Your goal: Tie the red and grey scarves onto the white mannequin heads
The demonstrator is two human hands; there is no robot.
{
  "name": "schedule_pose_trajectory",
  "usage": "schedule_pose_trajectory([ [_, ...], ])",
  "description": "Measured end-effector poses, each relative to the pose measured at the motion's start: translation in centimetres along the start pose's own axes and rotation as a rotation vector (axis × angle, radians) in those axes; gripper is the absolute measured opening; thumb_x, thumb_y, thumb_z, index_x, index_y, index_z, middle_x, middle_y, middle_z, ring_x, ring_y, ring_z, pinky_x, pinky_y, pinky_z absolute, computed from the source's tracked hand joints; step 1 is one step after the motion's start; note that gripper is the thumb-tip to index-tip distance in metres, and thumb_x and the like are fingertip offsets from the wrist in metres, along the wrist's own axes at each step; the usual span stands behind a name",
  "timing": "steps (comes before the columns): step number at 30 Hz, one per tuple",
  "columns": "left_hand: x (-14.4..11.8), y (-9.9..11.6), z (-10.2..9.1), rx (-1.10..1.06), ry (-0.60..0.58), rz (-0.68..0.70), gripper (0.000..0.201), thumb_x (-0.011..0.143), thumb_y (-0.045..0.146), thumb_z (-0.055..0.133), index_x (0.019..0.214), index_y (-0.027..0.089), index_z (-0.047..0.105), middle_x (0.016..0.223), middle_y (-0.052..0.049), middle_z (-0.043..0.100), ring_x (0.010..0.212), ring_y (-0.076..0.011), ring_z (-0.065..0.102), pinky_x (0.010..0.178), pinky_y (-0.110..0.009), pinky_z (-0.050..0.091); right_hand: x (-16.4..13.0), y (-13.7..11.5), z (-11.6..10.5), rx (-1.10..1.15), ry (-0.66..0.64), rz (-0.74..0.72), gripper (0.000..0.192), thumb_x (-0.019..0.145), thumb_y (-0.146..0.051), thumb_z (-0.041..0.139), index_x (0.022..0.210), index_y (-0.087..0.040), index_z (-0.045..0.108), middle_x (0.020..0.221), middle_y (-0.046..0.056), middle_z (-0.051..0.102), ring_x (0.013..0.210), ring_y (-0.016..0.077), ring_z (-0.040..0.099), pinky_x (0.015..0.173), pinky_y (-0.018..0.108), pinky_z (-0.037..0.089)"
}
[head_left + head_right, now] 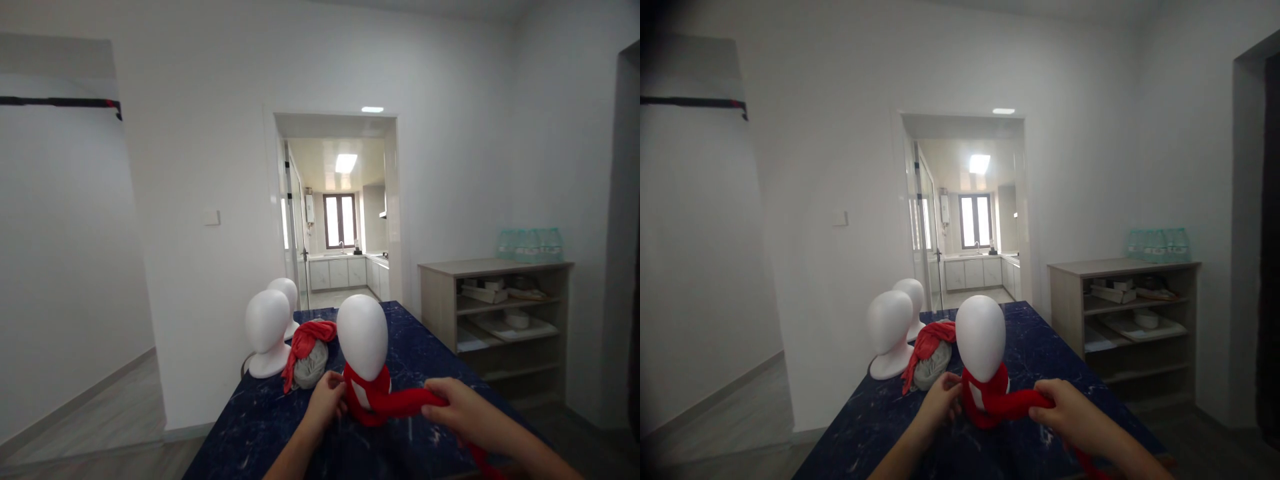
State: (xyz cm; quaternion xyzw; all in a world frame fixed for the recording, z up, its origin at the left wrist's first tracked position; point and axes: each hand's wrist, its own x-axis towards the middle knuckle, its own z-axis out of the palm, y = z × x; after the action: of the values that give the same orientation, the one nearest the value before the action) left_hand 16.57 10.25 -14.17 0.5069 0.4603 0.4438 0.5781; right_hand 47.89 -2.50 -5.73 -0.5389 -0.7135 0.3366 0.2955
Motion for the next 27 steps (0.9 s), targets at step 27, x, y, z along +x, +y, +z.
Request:
schedule_pose_trajectory([
  [27,-1.3,-0.2,-0.3,0.327,-0.041,0.448,0.093,0.057,0.013,0.092,0.144,0.024,0.061,0.149,-0.012,0.063,0.141,-0.0372,0.053,0.125,-0.046,0.031,5.8,13.8,-17.3,-0.500,0.433,0.230,0.010,0.070,-0.019,0.068,0.061,-0.024,0.070,0.076,0.010,0.075,0.077,0.0269,0.068,0.074,0.033,0.044],
])
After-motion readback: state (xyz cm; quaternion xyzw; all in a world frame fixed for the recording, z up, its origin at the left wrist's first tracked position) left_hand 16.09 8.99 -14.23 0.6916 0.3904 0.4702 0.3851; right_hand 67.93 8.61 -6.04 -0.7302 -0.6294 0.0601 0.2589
